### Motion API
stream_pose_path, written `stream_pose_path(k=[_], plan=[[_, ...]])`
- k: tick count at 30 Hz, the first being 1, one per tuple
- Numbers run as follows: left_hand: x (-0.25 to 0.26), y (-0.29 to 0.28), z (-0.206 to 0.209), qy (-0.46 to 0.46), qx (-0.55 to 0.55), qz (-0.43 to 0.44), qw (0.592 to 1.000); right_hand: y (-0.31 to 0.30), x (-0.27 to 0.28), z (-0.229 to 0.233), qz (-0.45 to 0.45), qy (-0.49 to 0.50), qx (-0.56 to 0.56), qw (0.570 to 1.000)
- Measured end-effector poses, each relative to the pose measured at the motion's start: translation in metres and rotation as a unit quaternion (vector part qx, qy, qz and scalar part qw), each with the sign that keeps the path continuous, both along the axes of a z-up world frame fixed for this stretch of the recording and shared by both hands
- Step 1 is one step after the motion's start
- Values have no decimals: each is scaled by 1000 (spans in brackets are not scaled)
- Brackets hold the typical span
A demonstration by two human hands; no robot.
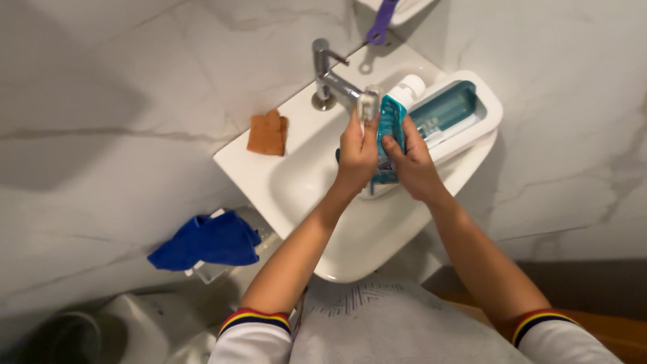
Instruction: The person removes a wall-mounted toothbrush holder, takes out toothbrushes and toothpaste, and places them on the sink. They then disassemble the holder, apply cleaning liquid, and scrub the parts with a sponge under running water.
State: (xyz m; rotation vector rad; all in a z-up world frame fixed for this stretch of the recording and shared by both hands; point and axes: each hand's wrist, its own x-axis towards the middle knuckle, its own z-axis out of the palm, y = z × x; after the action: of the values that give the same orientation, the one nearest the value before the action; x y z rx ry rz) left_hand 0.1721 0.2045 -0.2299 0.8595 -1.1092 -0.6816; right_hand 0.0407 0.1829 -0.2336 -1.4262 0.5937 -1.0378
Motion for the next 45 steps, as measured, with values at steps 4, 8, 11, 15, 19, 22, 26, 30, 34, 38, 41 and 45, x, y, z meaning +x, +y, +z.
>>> stream_pose_path(k=[4,8,11,15,19,22,26,30,34,38,41,45], plan=[[20,21,3,-50,44,34,997,10,17,-9,-20,38,-32,999],[29,30,8,-87,34,46,995,18,28,-3,-58,86,-146,984],[31,35,8,-125,6,55,991,25,36,9,-59,-60,-164,983],[27,42,6,-125,49,40,990,36,38,27,-117,-46,-227,966],[22,45,7,-126,28,27,991,42,35,41,-173,-5,-230,958],[15,46,7,-150,80,33,985,43,36,46,-176,-29,-127,976],[4,47,3,-189,120,48,973,32,40,48,-190,-23,-156,969],[-6,53,2,-265,89,47,959,16,42,50,-205,-91,-35,974],[-6,56,7,-206,163,-8,965,9,43,48,-182,-89,-37,978],[0,53,13,-151,165,-27,974,11,45,39,-203,-55,-51,976],[5,45,13,-165,113,-31,979,6,48,32,-212,-81,-51,973],[7,36,6,-157,88,-71,981,-2,51,23,-264,-133,-49,954]])
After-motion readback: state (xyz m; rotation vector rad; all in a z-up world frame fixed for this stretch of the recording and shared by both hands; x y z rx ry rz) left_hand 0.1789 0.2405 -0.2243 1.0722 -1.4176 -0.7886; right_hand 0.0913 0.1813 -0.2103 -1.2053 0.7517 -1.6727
